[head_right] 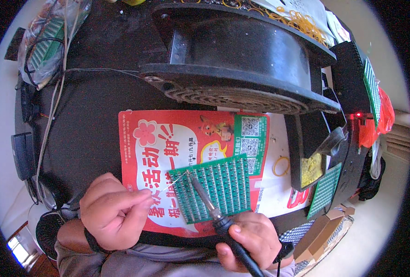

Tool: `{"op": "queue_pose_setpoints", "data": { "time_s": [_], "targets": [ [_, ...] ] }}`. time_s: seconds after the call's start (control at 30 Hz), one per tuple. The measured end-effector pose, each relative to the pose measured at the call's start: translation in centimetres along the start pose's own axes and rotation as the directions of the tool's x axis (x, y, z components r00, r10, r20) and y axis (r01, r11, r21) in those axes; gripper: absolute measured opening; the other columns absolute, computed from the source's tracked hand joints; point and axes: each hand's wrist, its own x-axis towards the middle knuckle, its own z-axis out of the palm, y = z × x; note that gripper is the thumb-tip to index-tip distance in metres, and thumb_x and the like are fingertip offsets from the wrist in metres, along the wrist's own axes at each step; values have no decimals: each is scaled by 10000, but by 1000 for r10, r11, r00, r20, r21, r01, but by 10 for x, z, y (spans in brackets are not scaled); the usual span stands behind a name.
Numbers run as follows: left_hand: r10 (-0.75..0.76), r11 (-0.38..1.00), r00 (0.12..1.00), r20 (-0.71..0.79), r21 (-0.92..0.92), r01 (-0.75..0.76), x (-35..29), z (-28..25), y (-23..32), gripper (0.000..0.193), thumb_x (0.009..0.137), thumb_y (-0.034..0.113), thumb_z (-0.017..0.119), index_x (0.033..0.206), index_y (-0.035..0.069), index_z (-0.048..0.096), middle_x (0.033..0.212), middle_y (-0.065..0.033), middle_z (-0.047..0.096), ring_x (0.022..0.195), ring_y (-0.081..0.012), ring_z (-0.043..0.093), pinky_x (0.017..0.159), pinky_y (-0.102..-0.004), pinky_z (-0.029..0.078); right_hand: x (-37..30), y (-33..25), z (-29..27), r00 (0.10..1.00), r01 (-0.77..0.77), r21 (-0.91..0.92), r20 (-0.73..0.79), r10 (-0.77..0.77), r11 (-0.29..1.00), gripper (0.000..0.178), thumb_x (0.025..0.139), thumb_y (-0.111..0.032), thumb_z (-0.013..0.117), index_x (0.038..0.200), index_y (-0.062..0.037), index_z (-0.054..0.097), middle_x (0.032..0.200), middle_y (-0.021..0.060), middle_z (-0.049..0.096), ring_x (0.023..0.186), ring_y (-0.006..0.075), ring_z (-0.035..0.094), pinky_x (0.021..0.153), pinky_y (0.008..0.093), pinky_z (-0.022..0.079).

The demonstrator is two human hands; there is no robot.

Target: Soldering components onto a small green printed circuit board at a workbench.

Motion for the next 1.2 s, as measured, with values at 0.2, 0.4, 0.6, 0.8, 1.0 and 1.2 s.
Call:
{"op": "queue_pose_setpoints", "data": {
  "time_s": [0.2, 0.4, 0.6, 0.8, 1.0, 1.2],
  "targets": [
    [-23, 999, 1000, -7, 22, 23, -1, 0, 0, 216, 641, -39, 759, 835, 26, 690, 624, -50, 590, 469, -160, 499, 466, -279, 363, -7, 8, -18, 990, -10, 17, 144, 7, 1000, 378, 824, -206, 646, 1077, 53, 539, 696, 126, 568, 582, 218, 562, 565, 335, 448],
    [-25, 1000, 1000, -8, 10, 25, 0, 2, 0, 217, 640, -45, 754, 834, 24, 686, 617, -47, 584, 465, -156, 492, 465, -278, 359, -6, 8, -15, 993, -5, 23, 119, 2, 1000, 377, 826, -215, 646, 1085, 42, 549, 714, 117, 566, 581, 207, 556, 560, 332, 448],
    [21, 1000, 995, -97, 4, -21, -4, 2, 1, 193, 623, -52, 724, 797, 13, 669, 594, -36, 552, 447, -133, 450, 453, -270, 322, -1, 1, -6, 998, 51, 21, 43, -52, 998, 386, 818, -217, 654, 1083, 45, 550, 710, 92, 536, 578, 193, 528, 552, 318, 447],
    [-9, 1000, 994, -113, -13, 8, -4, 5, 0, 180, 619, -38, 721, 782, 12, 664, 579, -26, 539, 428, -125, 423, 446, -263, 294, 2, 1, -6, 994, 44, -9, 102, -43, 999, 393, 811, -228, 659, 1086, 31, 553, 737, 114, 531, 590, 202, 522, 538, 318, 439],
    [15, 1000, 997, -72, 11, -15, -2, 1, 2, 196, 622, -43, 728, 800, 18, 674, 588, -30, 556, 443, -142, 457, 454, -275, 329, -7, 4, -16, 994, 0, 51, 114, -6, 999, 369, 798, -205, 656, 1070, 27, 567, 753, 124, 537, 631, 219, 536, 552, 333, 439],
    [27, 999, 1000, 8, 27, -28, -1, 2, -2, 239, 627, -38, 760, 846, 34, 695, 611, -38, 581, 474, -168, 508, 479, -287, 377, 0, 1, -8, 997, 2, -1, 80, -2, 1000, 375, 794, -199, 659, 1074, 36, 575, 773, 136, 559, 631, 226, 557, 563, 335, 444]
  ]
}}
